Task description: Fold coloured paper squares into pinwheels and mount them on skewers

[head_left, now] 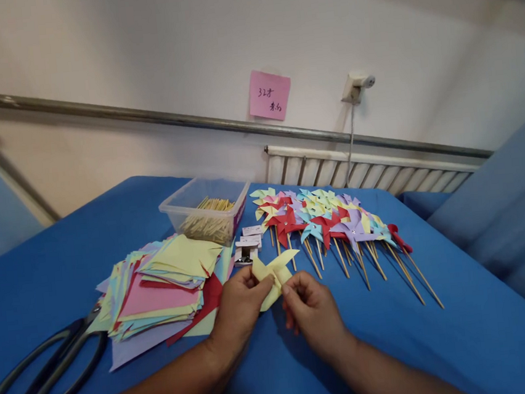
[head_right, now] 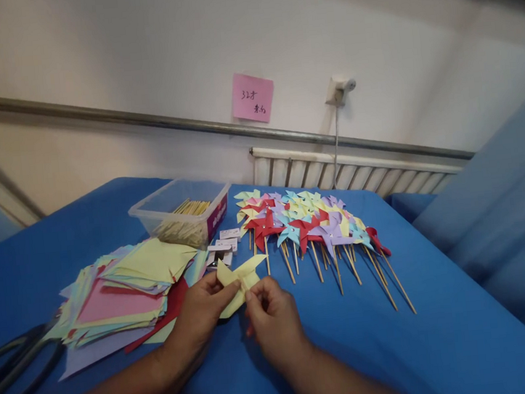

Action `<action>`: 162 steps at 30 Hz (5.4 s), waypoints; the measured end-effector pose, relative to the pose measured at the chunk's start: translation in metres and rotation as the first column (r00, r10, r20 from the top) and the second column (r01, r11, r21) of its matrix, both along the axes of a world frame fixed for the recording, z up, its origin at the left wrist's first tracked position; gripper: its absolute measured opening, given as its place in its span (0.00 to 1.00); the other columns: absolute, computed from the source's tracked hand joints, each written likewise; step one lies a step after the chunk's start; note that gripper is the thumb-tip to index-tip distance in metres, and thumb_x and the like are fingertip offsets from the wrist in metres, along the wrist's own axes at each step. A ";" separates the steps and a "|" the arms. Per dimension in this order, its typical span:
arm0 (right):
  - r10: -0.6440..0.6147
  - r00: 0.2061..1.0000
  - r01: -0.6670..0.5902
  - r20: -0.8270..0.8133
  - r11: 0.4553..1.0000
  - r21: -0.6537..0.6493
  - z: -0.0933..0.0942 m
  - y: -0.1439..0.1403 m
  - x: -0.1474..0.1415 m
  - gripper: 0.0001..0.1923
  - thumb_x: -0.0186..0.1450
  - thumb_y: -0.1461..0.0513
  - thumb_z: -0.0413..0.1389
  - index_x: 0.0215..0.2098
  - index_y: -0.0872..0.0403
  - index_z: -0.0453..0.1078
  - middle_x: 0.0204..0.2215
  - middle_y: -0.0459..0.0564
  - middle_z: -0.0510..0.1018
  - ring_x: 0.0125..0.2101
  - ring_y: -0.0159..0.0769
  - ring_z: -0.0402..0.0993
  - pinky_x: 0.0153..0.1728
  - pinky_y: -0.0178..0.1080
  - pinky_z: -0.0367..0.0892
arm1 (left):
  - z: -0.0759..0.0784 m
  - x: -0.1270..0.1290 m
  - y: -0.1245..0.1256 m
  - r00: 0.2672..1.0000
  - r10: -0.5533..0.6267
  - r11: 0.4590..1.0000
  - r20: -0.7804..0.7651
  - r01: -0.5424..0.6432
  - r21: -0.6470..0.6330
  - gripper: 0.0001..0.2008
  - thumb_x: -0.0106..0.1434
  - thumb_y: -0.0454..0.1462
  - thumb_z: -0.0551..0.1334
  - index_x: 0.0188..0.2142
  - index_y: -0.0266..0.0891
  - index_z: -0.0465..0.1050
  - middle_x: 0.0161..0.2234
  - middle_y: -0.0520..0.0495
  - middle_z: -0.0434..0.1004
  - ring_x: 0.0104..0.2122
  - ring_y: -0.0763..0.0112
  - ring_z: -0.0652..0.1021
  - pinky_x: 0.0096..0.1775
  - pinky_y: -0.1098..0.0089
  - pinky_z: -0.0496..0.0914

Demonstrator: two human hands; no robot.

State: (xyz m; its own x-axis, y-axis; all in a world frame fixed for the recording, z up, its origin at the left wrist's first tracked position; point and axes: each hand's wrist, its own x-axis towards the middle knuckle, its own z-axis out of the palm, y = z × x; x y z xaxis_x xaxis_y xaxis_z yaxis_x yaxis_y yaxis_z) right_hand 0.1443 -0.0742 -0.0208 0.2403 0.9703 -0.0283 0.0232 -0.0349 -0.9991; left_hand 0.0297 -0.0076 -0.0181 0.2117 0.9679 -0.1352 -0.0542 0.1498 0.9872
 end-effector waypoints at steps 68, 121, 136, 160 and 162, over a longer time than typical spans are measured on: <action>0.049 0.981 -0.074 -0.188 0.989 -0.127 -0.006 0.008 0.003 0.22 0.50 0.48 0.62 0.23 0.55 0.59 0.13 0.37 0.68 0.09 0.22 0.62 0.09 0.25 0.56 | 0.005 0.000 -0.001 0.999 0.024 1.000 -0.035 -0.025 -0.012 0.12 0.48 0.40 0.67 0.27 0.34 0.71 0.21 0.53 0.72 0.20 0.76 0.69 0.21 0.77 0.61; 0.058 0.917 -0.143 -0.394 0.971 -0.190 0.000 0.002 -0.001 0.22 0.53 0.45 0.59 0.24 0.55 0.61 0.13 0.39 0.69 0.08 0.22 0.60 0.07 0.25 0.49 | 0.012 0.002 -0.006 0.999 0.044 0.997 0.030 -0.042 -0.065 0.12 0.43 0.40 0.69 0.21 0.37 0.68 0.16 0.56 0.69 0.16 0.77 0.67 0.21 0.76 0.59; 0.079 0.927 -0.144 -0.367 0.978 -0.153 -0.005 0.002 0.001 0.22 0.53 0.47 0.60 0.21 0.54 0.59 0.10 0.37 0.65 0.07 0.21 0.53 0.07 0.26 0.45 | 0.010 0.002 -0.006 0.999 0.048 0.998 0.017 -0.047 -0.047 0.12 0.44 0.40 0.68 0.21 0.37 0.67 0.17 0.57 0.68 0.17 0.78 0.66 0.21 0.76 0.59; 0.028 0.951 -0.079 -0.307 0.985 -0.156 -0.007 0.004 -0.001 0.23 0.53 0.47 0.60 0.20 0.54 0.57 0.08 0.36 0.63 0.07 0.19 0.51 0.08 0.25 0.43 | 0.012 0.002 -0.008 0.998 0.054 0.998 -0.018 -0.055 -0.018 0.11 0.46 0.39 0.67 0.21 0.37 0.66 0.16 0.58 0.67 0.17 0.79 0.65 0.21 0.77 0.59; 0.044 0.952 -0.088 -0.302 0.987 -0.134 -0.008 0.004 0.000 0.22 0.55 0.47 0.59 0.20 0.54 0.57 0.08 0.36 0.62 0.07 0.19 0.50 0.08 0.26 0.43 | 0.012 0.002 -0.008 0.999 0.046 0.999 -0.025 -0.046 -0.002 0.12 0.46 0.39 0.67 0.21 0.37 0.65 0.16 0.58 0.66 0.17 0.79 0.65 0.20 0.77 0.59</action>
